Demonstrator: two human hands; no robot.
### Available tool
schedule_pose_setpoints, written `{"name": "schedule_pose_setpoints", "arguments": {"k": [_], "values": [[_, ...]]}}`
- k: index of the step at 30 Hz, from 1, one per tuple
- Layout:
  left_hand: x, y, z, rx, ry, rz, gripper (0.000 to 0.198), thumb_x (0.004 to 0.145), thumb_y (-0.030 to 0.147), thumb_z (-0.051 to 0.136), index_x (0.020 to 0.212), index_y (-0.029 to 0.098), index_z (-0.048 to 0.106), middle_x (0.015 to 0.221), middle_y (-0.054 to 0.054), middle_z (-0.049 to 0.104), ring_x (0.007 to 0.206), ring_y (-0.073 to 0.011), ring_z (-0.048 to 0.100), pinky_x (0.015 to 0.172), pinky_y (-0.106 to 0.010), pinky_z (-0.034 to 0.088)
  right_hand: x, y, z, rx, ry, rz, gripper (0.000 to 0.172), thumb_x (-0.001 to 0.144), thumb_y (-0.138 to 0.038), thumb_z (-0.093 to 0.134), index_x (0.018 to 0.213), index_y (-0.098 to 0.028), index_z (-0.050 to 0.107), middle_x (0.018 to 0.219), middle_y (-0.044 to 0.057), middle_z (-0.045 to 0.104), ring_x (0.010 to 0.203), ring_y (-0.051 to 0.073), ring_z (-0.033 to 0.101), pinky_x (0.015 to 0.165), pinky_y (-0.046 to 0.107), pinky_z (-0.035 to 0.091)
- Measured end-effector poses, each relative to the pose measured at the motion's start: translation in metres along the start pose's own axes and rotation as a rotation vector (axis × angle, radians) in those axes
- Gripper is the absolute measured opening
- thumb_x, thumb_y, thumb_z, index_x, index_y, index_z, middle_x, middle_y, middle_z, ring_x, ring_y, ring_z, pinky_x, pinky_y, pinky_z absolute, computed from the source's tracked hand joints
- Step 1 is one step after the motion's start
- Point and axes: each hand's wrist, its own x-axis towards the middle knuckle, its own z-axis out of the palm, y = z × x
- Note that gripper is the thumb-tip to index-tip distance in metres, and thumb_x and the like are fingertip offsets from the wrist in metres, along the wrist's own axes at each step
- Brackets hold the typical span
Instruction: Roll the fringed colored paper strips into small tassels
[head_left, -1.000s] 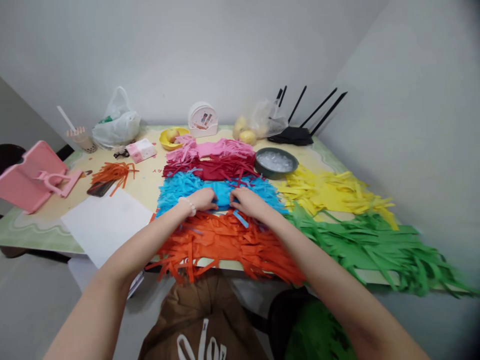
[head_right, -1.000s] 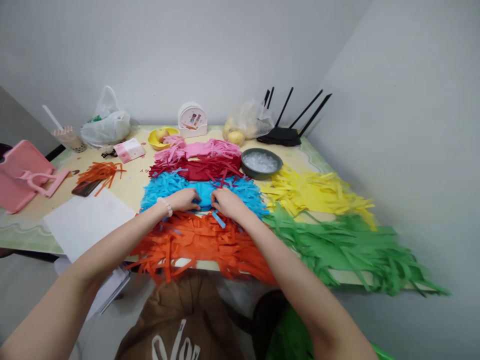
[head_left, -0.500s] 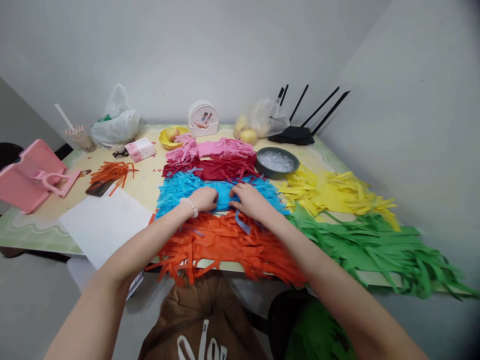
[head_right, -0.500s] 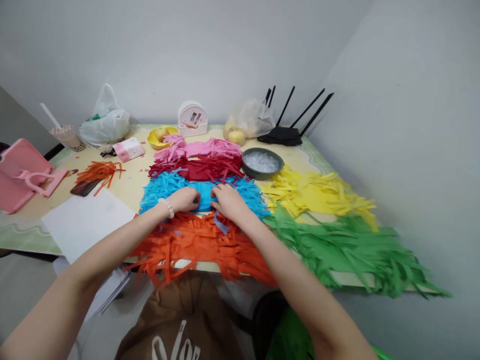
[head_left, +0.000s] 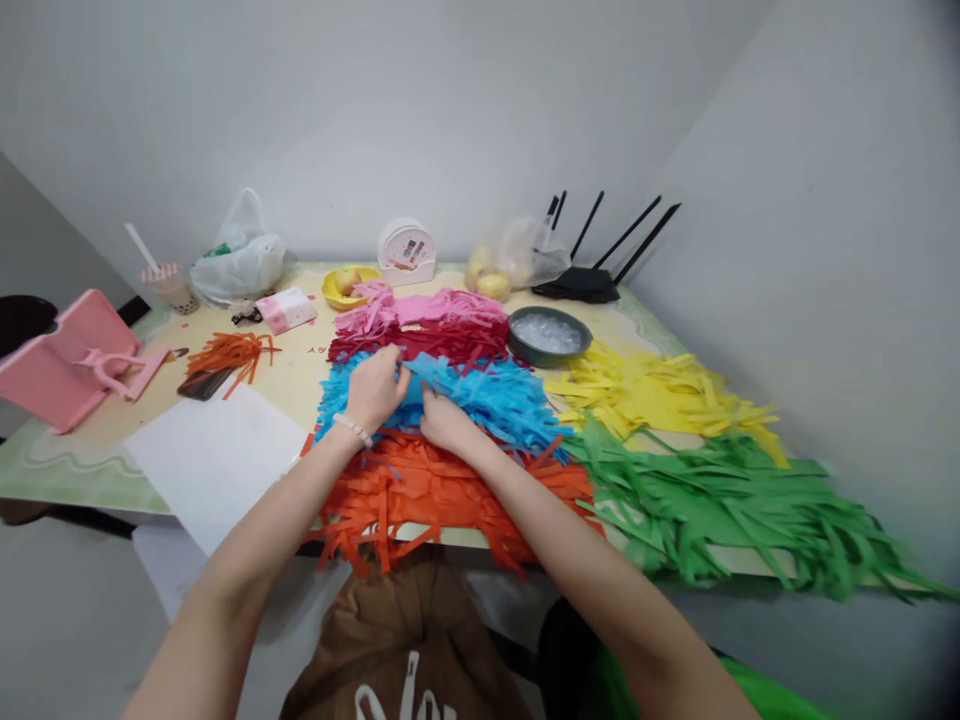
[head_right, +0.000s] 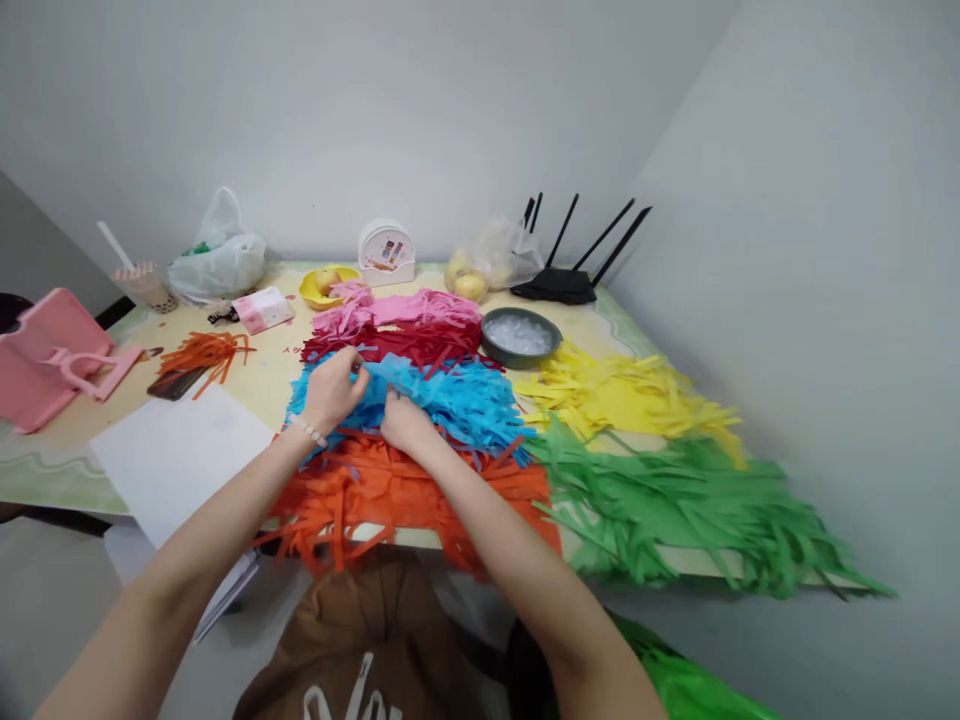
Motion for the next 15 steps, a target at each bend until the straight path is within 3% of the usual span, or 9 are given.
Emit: {"name": "schedule_pose_setpoints", "arguments": {"k": [3, 6, 9, 15], "values": [[-0.003, -0.001, 0.003, -0.024, 0.033, -0.047, 0.019, 0.094, 0.020, 0.041, 0.103, 0.018, 0.058, 0.097, -0.011, 0.069, 0.091, -0.0231, 0.065, 0.079, -0.032, 0.046, 0.003, -0.002, -0.002, 0.066, 0.028, -0.001, 0.062, 0.087, -0.008, 0.045, 0.148, -0.007, 0.036, 0.136, 0.022, 0.060, 0.119, 0.030, 0.062, 0.099, 0.038, 0.049], [-0.002, 0.002, 0.012, -0.066, 0.002, -0.017, 0.014, 0.087, 0.018, 0.052, 0.098, 0.019, 0.061, 0.094, -0.010, 0.071, 0.091, -0.0238, 0.066, 0.079, -0.032, 0.047, 0.006, -0.007, -0.002, 0.099, 0.065, 0.007, 0.060, 0.089, -0.010, 0.049, 0.147, -0.008, 0.038, 0.143, 0.022, 0.053, 0.125, 0.029, 0.058, 0.103, 0.038, 0.046], [0.004, 0.003, 0.016, -0.112, 0.010, -0.028, 0.011, 0.080, 0.014, 0.057, 0.088, 0.019, 0.063, 0.091, -0.010, 0.072, 0.093, -0.0252, 0.066, 0.081, -0.033, 0.047, 0.008, -0.008, -0.001, 0.111, 0.084, 0.022, 0.046, 0.095, -0.019, 0.055, 0.140, -0.013, 0.049, 0.139, 0.018, 0.056, 0.124, 0.028, 0.057, 0.105, 0.045, 0.045], [0.009, -0.007, -0.002, -0.247, 0.219, -0.173, 0.015, 0.080, 0.017, 0.053, 0.090, 0.020, 0.063, 0.094, -0.007, 0.072, 0.091, -0.0236, 0.066, 0.083, -0.033, 0.049, 0.008, -0.001, -0.001, 0.076, 0.082, 0.087, 0.033, 0.098, -0.034, 0.058, 0.127, -0.018, 0.059, 0.131, 0.010, 0.060, 0.111, 0.024, 0.063, 0.094, 0.046, 0.054]]}}
